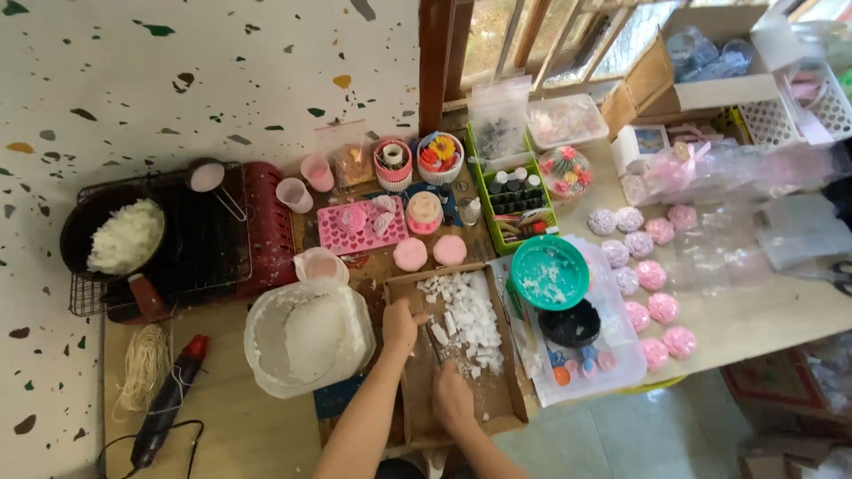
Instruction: Breaking up blocks of wax in a cardboard box using a knife and transferring them to a container.
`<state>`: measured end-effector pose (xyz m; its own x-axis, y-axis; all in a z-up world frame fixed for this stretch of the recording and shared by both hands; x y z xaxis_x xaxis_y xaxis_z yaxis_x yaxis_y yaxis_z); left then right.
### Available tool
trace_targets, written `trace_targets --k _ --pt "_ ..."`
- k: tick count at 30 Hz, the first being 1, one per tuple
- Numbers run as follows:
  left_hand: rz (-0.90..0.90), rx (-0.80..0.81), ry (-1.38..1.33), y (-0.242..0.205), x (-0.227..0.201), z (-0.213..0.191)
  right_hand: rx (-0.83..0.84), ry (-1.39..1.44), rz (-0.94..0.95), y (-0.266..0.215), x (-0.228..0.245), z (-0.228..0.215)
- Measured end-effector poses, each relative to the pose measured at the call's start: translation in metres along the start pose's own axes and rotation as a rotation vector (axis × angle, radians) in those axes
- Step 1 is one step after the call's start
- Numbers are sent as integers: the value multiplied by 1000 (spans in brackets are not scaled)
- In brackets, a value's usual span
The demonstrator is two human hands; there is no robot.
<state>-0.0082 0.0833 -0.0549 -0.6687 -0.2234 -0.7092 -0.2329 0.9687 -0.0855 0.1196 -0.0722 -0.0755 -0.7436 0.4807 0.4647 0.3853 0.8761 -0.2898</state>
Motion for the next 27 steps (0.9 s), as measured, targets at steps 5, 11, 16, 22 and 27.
trace_targets --k 5,11,16,22,27 --pt "14 166 22 -27 -50 -44 -46 -25 19 -1 -11 -42" --pt "703 159 123 -63 -19 -8 -69 -56 19 -2 -20 -65" --pt "729 99 224 -66 1 0 -79 -55 -29 -9 -15 -65" --pt "292 248 212 -65 -18 -28 -43 -89 -64 -14 -11 -47" --pt "267 218 193 -64 -10 -20 -31 -76 -43 -13 -2 -44"
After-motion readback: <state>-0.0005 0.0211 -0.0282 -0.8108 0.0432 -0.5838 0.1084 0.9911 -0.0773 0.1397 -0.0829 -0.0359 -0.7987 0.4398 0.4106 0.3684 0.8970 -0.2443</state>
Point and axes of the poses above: each hand's wrist, its own y-axis towards the middle knuckle, its own z-axis out of the palm, x = y × z, the point moved 3 cm from there along y, towards the middle knuckle, and after that the axes turned 13 degrees about -x, right-handed, at the moved point
